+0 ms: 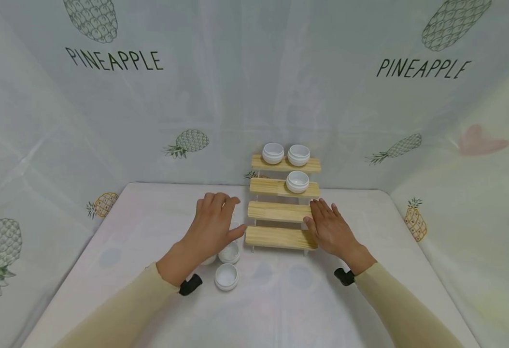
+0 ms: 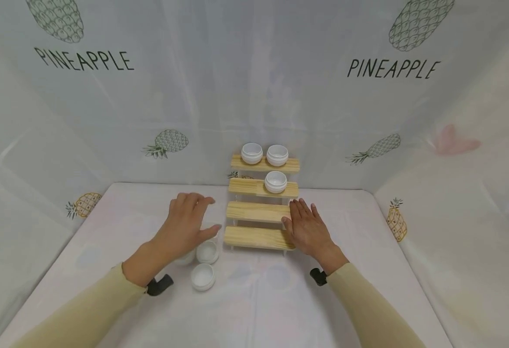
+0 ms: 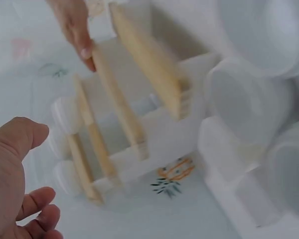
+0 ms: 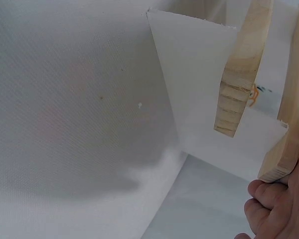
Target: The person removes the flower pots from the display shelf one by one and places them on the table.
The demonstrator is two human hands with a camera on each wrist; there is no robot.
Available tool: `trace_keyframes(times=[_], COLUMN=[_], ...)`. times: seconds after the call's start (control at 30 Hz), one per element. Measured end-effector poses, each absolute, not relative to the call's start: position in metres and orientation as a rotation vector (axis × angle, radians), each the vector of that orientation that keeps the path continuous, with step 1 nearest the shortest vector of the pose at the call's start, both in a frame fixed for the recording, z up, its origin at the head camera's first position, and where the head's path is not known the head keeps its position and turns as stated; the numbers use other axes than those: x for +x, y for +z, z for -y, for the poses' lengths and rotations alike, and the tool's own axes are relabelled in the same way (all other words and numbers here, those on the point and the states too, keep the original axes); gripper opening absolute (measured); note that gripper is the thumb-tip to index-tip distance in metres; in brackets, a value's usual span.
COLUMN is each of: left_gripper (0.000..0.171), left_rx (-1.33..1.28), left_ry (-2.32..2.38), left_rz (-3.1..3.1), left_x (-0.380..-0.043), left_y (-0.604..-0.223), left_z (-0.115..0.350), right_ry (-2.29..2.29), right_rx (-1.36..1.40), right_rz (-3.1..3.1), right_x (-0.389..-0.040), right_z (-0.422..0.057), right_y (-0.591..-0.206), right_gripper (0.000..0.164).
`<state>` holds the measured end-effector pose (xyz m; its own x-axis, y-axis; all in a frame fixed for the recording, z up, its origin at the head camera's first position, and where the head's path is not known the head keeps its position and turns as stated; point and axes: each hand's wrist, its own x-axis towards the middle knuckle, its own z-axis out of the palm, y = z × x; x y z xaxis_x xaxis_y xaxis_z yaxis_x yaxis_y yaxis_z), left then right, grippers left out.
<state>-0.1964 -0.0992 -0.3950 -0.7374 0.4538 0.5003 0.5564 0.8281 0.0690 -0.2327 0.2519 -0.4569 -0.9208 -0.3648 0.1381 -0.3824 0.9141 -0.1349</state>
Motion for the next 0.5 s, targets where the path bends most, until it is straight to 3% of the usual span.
trace_keyframes(times=[0.23, 0.5], left_gripper=[0.066, 0.067], left_rx=[-0.77, -0.773], left_ry=[-0.296, -0.166], left_rz=[2.566, 2.644], left_x=[-0.234, -0.266], left_y=[-0.364, -0.355], left_z=[0.064, 0.02], right_ry=[0.25, 0.243], right_rx=[0.58, 0.559], right_rz=[2.954, 2.985], right_x=[-0.231, -0.233], right_z=[-0.253, -0.251], right_y=[-0.455, -0.457], right_gripper=[0.068, 0.071])
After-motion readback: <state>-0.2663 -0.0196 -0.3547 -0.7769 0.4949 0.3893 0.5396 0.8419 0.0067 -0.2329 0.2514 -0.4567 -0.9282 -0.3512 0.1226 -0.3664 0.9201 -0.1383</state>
